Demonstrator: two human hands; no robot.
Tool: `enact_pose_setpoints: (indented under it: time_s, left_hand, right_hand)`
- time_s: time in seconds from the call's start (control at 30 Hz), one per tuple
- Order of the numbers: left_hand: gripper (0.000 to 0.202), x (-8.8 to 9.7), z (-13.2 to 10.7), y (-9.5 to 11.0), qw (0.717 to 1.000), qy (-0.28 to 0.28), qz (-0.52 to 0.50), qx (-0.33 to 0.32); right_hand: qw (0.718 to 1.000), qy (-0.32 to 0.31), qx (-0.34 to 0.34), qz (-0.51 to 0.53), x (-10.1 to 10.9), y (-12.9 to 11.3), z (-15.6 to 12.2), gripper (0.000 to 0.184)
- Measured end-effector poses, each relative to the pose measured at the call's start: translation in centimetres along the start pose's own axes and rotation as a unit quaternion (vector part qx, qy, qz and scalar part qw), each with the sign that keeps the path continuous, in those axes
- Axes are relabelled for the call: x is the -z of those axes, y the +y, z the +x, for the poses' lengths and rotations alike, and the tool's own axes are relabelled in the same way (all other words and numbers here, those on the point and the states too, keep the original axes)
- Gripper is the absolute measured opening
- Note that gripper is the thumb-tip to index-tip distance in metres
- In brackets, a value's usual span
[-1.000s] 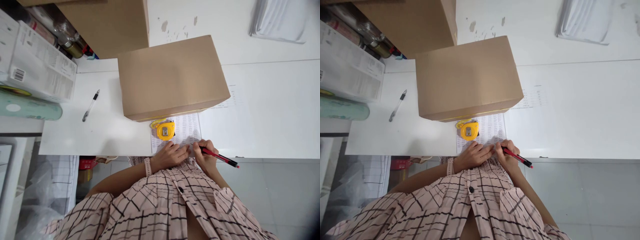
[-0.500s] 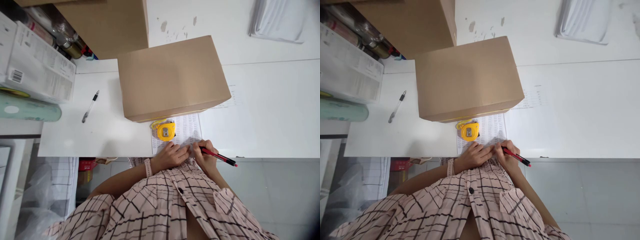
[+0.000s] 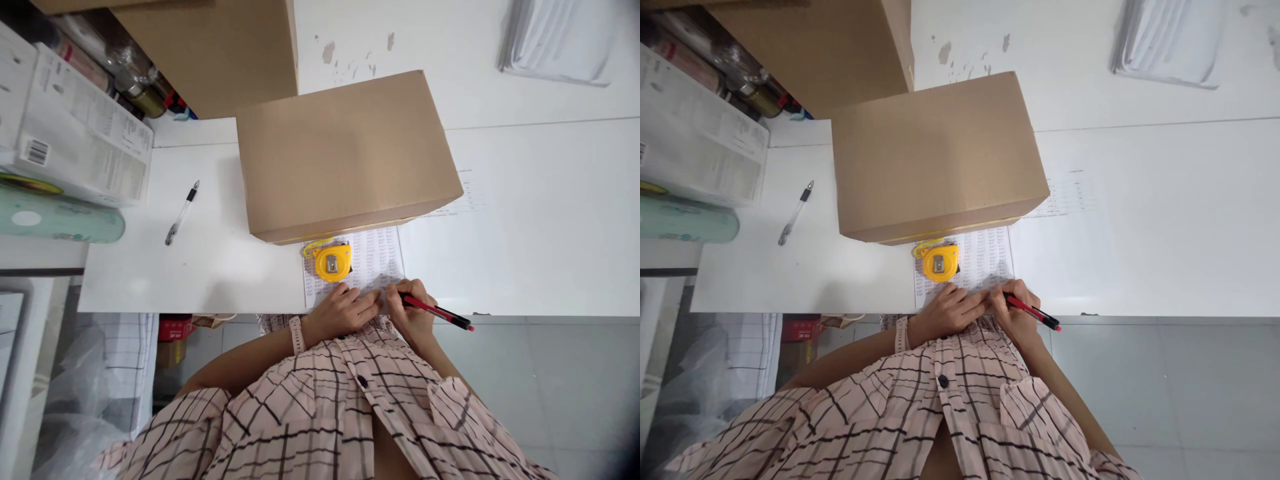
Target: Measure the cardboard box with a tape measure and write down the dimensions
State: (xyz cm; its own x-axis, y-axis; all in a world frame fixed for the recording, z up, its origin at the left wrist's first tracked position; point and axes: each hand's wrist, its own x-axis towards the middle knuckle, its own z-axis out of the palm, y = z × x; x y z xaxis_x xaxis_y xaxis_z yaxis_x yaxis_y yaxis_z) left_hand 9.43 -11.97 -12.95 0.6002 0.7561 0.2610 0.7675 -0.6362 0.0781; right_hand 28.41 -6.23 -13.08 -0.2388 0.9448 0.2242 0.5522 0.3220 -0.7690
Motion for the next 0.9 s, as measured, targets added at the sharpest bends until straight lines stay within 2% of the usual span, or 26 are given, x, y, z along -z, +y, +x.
enact_pose_setpoints:
  time_s: [0.07, 0.23, 0.43, 0.6, 0.9]
  left_hand:
    - [0.03, 0.06, 0.0, -0.01, 1.0, 0.001, 0.0, 0.001]
    - [0.031, 0.14, 0.05, 0.01, 0.999, -0.04, -0.016, -0.001]
    - [0.03, 0.41, 0.19, -0.01, 1.0, -0.015, 0.001, 0.004]
    - [0.031, 0.44, 0.21, 0.0, 1.0, -0.031, -0.004, 0.0]
    - [0.03, 0.73, 0.22, -0.02, 1.0, -0.017, -0.009, 0.004]
  right_hand:
    - [1.0, -0.003, -0.014, -0.006, -0.02, 0.0, 0.0, 0.022]
    - [0.999, -0.014, -0.034, 0.011, 0.06, -0.11, -0.07, 0.024]
    - [0.999, -0.002, -0.031, 0.012, 0.1, 0.11, -0.14, 0.026]
    - [1.0, -0.01, -0.018, 0.02, -0.06, 0.27, -0.15, 0.026]
    - [0.997, -0.003, -0.052, 0.064, 0.76, 0.55, 0.09, 0.022]
